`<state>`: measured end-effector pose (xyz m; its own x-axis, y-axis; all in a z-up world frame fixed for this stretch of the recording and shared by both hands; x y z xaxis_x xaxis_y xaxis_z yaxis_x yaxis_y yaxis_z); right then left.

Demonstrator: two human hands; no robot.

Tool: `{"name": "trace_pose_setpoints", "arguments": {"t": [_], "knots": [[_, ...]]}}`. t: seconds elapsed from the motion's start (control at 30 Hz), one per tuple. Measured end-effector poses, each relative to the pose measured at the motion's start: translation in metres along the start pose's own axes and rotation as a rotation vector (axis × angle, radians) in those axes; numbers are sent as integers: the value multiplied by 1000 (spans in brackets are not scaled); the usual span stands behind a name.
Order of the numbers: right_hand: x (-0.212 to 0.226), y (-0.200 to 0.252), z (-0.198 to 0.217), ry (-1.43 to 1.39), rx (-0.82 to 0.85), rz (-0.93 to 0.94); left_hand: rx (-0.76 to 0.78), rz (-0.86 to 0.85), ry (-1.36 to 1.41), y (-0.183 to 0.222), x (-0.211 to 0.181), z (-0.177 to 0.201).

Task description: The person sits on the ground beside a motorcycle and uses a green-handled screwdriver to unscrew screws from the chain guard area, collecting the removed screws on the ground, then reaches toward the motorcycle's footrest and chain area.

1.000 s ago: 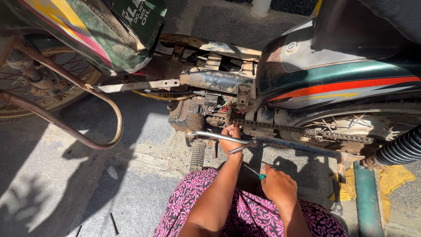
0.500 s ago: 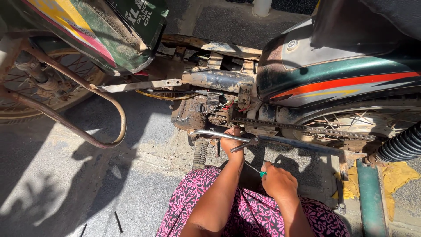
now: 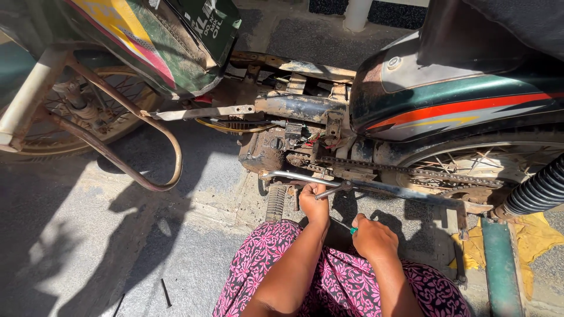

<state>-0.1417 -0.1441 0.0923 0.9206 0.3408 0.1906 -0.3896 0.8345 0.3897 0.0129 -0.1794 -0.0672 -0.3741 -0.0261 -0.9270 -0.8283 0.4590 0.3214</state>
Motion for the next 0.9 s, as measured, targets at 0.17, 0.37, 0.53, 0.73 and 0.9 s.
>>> {"name": "trace_pose_setpoints", "arguments": {"t": [0.17,0.37,0.53,0.73,0.9], "knots": [[1,1,-1,28,25,-44,55,92,107,24,23,18],[-14,-6,-12,36,-2,-83,65,291,165,81,6,54],[-24,-3,-16,6,-54,-67,213,534,234,156,-91,114],[-36,12,-17,-4,-79,-45,131,348,400,136,-180,246],[-45,15,-28,25,-114,-11,-347,69,316,54,-142,429]]}}
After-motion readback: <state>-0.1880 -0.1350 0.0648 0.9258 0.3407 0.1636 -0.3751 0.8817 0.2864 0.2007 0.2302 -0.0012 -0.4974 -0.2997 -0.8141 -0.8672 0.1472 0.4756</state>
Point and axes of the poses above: each hand's wrist, its own y-axis away from the middle knuckle, its own z-axis out of the back of the hand, x = y × z, the point moved 3 cm from there along -y, towards the middle knuckle, and after that the axes turned 9 degrees about z, right-handed, at the moved point
